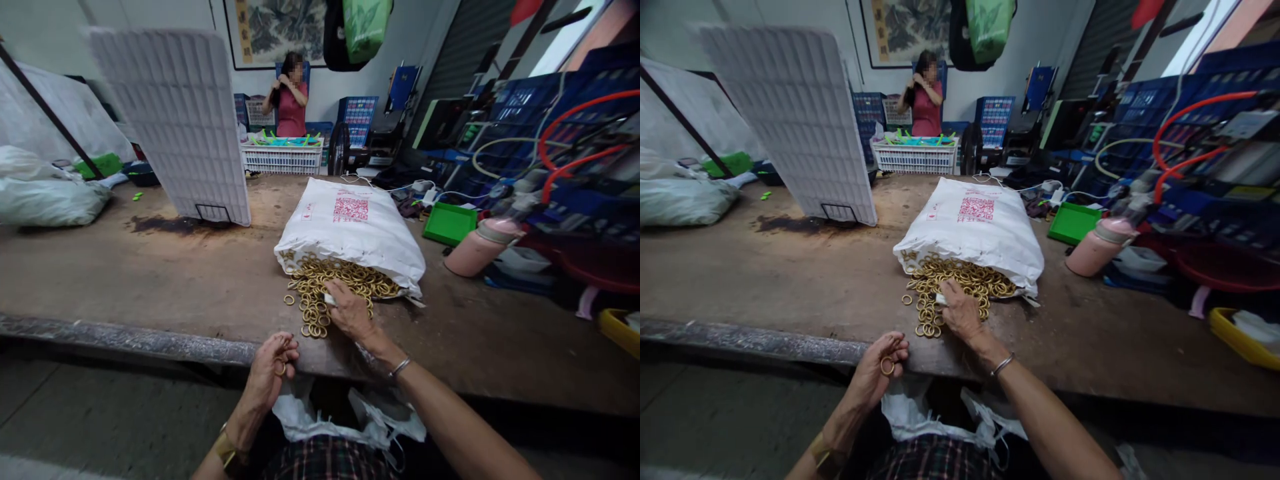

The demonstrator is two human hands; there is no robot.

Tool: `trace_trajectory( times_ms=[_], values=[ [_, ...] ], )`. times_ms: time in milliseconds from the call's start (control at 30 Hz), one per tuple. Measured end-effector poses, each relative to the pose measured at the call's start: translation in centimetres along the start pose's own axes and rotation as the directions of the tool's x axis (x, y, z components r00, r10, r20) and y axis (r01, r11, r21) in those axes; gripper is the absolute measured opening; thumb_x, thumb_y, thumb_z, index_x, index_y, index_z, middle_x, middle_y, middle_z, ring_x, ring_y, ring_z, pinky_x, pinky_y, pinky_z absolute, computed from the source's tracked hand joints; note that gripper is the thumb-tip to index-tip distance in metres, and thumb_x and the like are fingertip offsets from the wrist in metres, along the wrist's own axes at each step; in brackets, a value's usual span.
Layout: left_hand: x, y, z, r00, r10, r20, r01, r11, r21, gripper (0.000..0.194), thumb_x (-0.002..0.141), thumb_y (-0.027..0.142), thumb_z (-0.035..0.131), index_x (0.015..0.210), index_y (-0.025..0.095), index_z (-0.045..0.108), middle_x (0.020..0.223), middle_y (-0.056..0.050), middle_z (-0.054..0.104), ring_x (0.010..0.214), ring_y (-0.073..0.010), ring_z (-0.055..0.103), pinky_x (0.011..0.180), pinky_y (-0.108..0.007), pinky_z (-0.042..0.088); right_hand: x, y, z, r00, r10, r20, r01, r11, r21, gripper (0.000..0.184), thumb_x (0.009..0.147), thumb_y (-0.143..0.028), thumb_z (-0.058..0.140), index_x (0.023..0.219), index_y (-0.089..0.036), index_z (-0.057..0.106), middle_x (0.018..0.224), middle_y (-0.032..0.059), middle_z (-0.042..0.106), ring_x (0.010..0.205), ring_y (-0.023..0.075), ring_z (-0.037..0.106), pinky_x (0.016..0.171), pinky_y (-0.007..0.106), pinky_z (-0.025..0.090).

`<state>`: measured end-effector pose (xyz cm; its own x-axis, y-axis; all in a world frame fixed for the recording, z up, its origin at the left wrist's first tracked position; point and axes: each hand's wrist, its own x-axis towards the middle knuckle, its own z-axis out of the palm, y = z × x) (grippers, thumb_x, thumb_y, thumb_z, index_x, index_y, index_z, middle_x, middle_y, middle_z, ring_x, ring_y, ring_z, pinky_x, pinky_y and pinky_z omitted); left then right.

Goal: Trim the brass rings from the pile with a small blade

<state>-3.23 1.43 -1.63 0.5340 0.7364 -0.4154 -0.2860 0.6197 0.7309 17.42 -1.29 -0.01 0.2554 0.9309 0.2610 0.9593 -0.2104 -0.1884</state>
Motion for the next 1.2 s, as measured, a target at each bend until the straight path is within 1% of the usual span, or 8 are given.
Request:
trace_trajectory(
  times_ms=[67, 167, 233, 333, 600, 900, 1067, 1200],
  values=[
    [0.0, 0.0, -0.1, 1.0, -0.006, 0.001, 0.006, 1.0, -0.014, 0.03, 0.066, 0.038, 0.066, 0.079, 0.013, 0.056, 0.074, -0.004, 0.06, 0.059, -0.0107, 0.056, 0.038, -0.017, 0.035, 0.1, 2.4, -0.5, 0.991, 0.113, -0.073, -0.116, 0.993, -0.038, 0.045, 0.078, -0.018, 0.043, 0.123, -0.019, 0.046, 0.129, 0.009, 0.045, 0.102, 0.0194, 0.053, 0.08, 0.027, 0.044],
    [0.1, -0.2, -0.2, 1.0, -0.003, -0.004, 0.003, 1.0, -0.017, 0.028, 0.065, 0.038, 0.067, 0.071, 0.013, 0.055, 0.075, -0.003, 0.06, 0.059, -0.0095, 0.056, 0.038, -0.015, 0.033, 0.5, 5.2, -0.6, 0.971, 0.221, -0.095, -0.227, 0.972, -0.064, 0.04, 0.082, -0.026, 0.042, 0.122, -0.019, 0.046, 0.124, 0.0093, 0.049, 0.097, 0.0193, 0.055, 0.078, 0.027, 0.044],
    [0.2, -0.2, -0.3, 1.0, -0.003, -0.002, 0.003, 1.0, -0.013, 0.028, 0.064, 0.037, 0.068, 0.068, 0.013, 0.055, 0.075, -0.003, 0.06, 0.058, -0.0089, 0.055, 0.037, -0.015, 0.032, 0.8, 6.0, -0.3, 0.96, 0.272, -0.071, -0.277, 0.959, -0.065, 0.038, 0.085, -0.031, 0.039, 0.121, -0.02, 0.047, 0.116, 0.0086, 0.054, 0.093, 0.0185, 0.057, 0.076, 0.027, 0.044],
    [0.3, -0.3, -0.3, 1.0, 0.005, -0.002, -0.005, 1.0, -0.008, 0.029, 0.063, 0.037, 0.07, 0.067, 0.012, 0.055, 0.073, -0.003, 0.06, 0.057, -0.0084, 0.054, 0.037, -0.014, 0.03, 1.1, 5.6, 0.5, 0.955, 0.296, -0.019, -0.296, 0.952, -0.077, 0.039, 0.086, -0.035, 0.038, 0.122, -0.023, 0.045, 0.111, 0.007, 0.057, 0.09, 0.0174, 0.058, 0.072, 0.026, 0.043],
    [0.2, -0.4, 0.2, 0.999, 0.027, -0.03, -0.026, 0.998, 0.05, 0.03, 0.06, 0.038, 0.07, 0.065, 0.012, 0.055, 0.068, -0.002, 0.059, 0.055, -0.0079, 0.053, 0.036, -0.014, 0.028, 0.0, 3.7, 1.4, 0.973, 0.226, 0.05, -0.219, 0.969, -0.114, 0.044, 0.086, -0.04, 0.036, 0.128, -0.03, 0.037, 0.116, 0.0058, 0.051, 0.082, 0.0151, 0.059, 0.064, 0.024, 0.042],
    [0.1, -0.6, 0.2, 0.998, 0.058, -0.037, -0.055, 0.994, 0.093, 0.03, 0.063, 0.039, 0.067, 0.065, 0.012, 0.054, 0.067, -0.002, 0.058, 0.053, -0.0077, 0.052, 0.037, -0.015, 0.028, -1.4, 1.6, 1.2, 0.982, 0.035, 0.186, -0.023, 0.998, -0.066, 0.041, 0.085, -0.036, 0.038, 0.126, -0.027, 0.041, 0.13, 0.0089, 0.039, 0.095, 0.0179, 0.055, 0.073, 0.028, 0.043],
    [0.1, -0.6, 0.3, 0.998, 0.06, -0.031, -0.057, 0.995, 0.088, 0.031, 0.064, 0.04, 0.066, 0.066, 0.012, 0.053, 0.067, -0.002, 0.057, 0.051, -0.0068, 0.051, 0.037, -0.015, 0.028, -0.6, 1.4, -0.2, 0.994, -0.049, 0.093, 0.05, 0.999, -0.006, 0.038, 0.084, -0.031, 0.041, 0.121, -0.024, 0.045, 0.123, 0.0073, 0.046, 0.094, 0.0168, 0.055, 0.075, 0.026, 0.042],
    [0.1, -0.6, 0.4, 0.998, 0.06, -0.023, -0.057, 0.995, 0.084, 0.029, 0.064, 0.038, 0.066, 0.067, 0.013, 0.052, 0.066, -0.001, 0.056, 0.051, -0.0067, 0.051, 0.036, -0.015, 0.028, 2.1, 1.6, -0.5, 1.0, -0.01, 0.012, 0.01, 1.0, 0.011, 0.035, 0.083, -0.029, 0.041, 0.118, -0.023, 0.047, 0.12, 0.0057, 0.05, 0.093, 0.0157, 0.056, 0.072, 0.023, 0.043]
  ],
)
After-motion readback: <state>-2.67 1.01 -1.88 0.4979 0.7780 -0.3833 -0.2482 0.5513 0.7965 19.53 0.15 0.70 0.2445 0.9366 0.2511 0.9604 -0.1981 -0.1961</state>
